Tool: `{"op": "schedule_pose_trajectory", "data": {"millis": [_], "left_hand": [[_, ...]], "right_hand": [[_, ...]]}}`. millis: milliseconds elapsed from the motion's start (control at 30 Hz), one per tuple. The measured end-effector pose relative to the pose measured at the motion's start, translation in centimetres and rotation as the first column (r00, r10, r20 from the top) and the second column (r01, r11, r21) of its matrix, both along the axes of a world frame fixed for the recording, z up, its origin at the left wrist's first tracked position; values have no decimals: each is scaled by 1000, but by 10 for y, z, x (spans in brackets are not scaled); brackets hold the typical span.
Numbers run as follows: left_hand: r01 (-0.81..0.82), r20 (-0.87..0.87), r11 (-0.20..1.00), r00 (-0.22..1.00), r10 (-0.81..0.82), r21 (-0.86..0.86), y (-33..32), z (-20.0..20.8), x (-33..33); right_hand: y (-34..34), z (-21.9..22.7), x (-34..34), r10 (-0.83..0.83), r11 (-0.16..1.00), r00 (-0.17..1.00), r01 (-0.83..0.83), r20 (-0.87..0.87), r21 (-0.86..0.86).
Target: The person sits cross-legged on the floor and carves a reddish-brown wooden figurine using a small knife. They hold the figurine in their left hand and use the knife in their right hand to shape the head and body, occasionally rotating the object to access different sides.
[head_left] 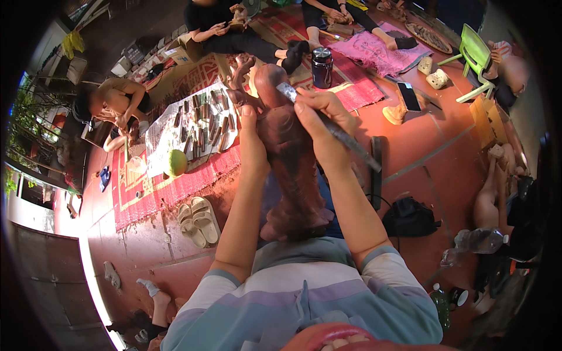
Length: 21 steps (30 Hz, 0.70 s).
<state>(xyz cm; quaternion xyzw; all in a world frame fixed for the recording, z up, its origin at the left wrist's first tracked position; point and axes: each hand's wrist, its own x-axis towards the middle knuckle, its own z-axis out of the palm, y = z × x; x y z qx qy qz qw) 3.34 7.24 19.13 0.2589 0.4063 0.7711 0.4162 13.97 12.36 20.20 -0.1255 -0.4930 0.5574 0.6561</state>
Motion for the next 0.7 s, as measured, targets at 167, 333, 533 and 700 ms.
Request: {"op": "schedule_pose_trajectory", "data": {"millis": [167,333,533,700], "left_hand": [[36,-25,997,999,-35,64,4,-8,-9],[30,-24,998,999,-29,46,11,-13,-7],[34,1,997,999,-34,67,11,-13,-4],[44,-36,998,998,-43,35,10,-3,4]], "right_hand": [[7,-17,12,36,993,982,-57,188,107],[17,-7,4,-15,996,998,10,60,84],[24,-9,26,170,985,963,-165,211,-43],[24,-22,17,62,992,995,-70,75,109]]}}
